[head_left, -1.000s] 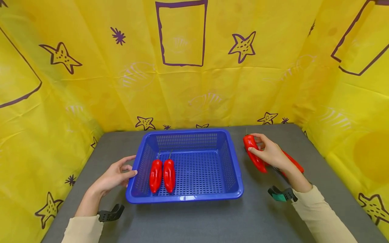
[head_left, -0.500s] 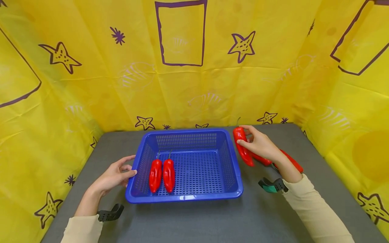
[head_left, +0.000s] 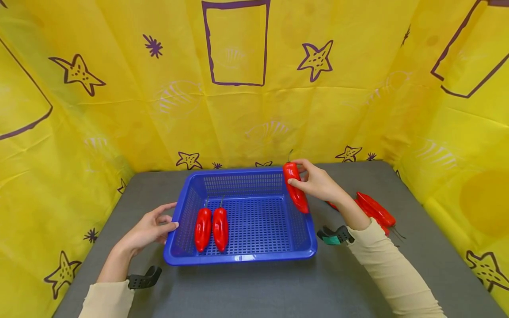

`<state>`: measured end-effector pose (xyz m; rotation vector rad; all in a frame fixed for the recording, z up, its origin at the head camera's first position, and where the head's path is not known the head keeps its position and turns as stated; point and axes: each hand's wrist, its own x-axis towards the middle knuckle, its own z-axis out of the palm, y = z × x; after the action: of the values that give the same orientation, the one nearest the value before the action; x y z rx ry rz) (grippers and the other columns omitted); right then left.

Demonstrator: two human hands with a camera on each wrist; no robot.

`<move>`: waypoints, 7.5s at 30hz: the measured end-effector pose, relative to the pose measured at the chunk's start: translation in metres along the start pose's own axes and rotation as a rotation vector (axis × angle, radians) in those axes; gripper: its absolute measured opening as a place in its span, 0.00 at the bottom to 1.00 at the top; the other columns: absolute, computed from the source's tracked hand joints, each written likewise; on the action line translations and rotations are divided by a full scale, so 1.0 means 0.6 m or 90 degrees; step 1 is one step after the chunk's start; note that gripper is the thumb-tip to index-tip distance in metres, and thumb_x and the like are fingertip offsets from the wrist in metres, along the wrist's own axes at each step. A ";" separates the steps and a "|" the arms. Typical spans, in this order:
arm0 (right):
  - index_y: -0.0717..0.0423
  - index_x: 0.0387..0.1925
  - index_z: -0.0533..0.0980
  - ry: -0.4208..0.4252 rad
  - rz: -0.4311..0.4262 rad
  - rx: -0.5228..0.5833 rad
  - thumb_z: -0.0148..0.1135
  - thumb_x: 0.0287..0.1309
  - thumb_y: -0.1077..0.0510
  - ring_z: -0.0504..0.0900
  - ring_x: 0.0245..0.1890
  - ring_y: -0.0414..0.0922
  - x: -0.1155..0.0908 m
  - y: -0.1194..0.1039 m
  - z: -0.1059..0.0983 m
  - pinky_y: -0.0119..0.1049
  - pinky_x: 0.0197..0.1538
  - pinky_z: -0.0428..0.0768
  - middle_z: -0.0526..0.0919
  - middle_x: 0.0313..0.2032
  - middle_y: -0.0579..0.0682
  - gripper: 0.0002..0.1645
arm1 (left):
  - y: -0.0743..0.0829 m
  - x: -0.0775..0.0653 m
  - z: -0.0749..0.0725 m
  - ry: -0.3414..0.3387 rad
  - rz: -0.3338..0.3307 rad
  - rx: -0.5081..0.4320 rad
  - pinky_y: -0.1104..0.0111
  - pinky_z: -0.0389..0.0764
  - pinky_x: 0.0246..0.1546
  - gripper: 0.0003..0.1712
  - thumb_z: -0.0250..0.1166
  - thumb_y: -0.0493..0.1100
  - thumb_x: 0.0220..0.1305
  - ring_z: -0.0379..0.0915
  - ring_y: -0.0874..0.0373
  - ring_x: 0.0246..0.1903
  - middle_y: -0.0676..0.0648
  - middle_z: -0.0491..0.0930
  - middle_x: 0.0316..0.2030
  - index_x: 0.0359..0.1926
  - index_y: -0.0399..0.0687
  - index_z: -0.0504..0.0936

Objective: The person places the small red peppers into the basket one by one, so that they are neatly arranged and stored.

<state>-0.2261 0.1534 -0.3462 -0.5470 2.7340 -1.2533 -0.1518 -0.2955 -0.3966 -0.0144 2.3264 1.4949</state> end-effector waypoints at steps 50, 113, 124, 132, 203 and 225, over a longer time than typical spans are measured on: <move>0.61 0.58 0.61 -0.174 0.084 0.141 0.64 0.54 0.57 0.82 0.32 0.47 0.100 -0.049 0.182 0.47 0.37 0.82 0.77 0.42 0.59 0.32 | 0.003 0.001 0.000 0.006 -0.011 0.002 0.58 0.82 0.31 0.44 0.63 0.45 0.59 0.79 0.47 0.29 0.39 0.76 0.35 0.69 0.44 0.49; 0.58 0.48 0.66 -0.338 0.227 0.059 0.62 0.55 0.50 0.82 0.32 0.52 0.102 -0.057 0.279 0.43 0.34 0.83 0.75 0.35 0.52 0.24 | 0.004 0.001 -0.002 0.010 -0.019 0.014 0.59 0.82 0.31 0.44 0.63 0.46 0.59 0.79 0.48 0.28 0.39 0.76 0.36 0.69 0.45 0.49; 0.57 0.44 0.66 -0.334 0.247 0.064 0.62 0.55 0.49 0.82 0.26 0.49 0.101 -0.062 0.288 0.38 0.31 0.83 0.76 0.35 0.54 0.22 | 0.005 0.000 -0.001 0.010 -0.019 0.016 0.59 0.82 0.31 0.44 0.63 0.45 0.59 0.79 0.48 0.28 0.39 0.76 0.36 0.69 0.44 0.48; 0.58 0.44 0.66 -0.335 0.254 0.071 0.62 0.56 0.49 0.82 0.25 0.48 0.104 -0.065 0.295 0.39 0.31 0.83 0.75 0.34 0.53 0.22 | 0.007 -0.001 -0.001 0.012 -0.021 0.018 0.59 0.82 0.31 0.43 0.63 0.45 0.60 0.79 0.49 0.28 0.39 0.76 0.36 0.69 0.44 0.48; 0.52 0.56 0.70 0.008 -0.067 -0.055 0.57 0.60 0.51 0.79 0.47 0.51 0.067 -0.021 0.014 0.44 0.45 0.79 0.79 0.49 0.53 0.23 | 0.004 0.001 0.000 0.006 -0.016 0.002 0.59 0.82 0.30 0.43 0.63 0.45 0.60 0.79 0.49 0.28 0.40 0.76 0.35 0.69 0.43 0.48; 0.52 0.61 0.65 0.078 0.045 -0.056 0.54 0.60 0.42 0.72 0.56 0.57 0.007 0.156 -0.046 0.55 0.54 0.71 0.72 0.57 0.57 0.31 | 0.001 0.002 0.004 0.007 -0.012 -0.001 0.59 0.82 0.30 0.42 0.62 0.44 0.60 0.79 0.48 0.28 0.40 0.77 0.35 0.69 0.44 0.48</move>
<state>-0.2630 0.2276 -0.3977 -0.3901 2.8926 -1.1935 -0.1521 -0.2929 -0.3972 -0.0454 2.3269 1.4916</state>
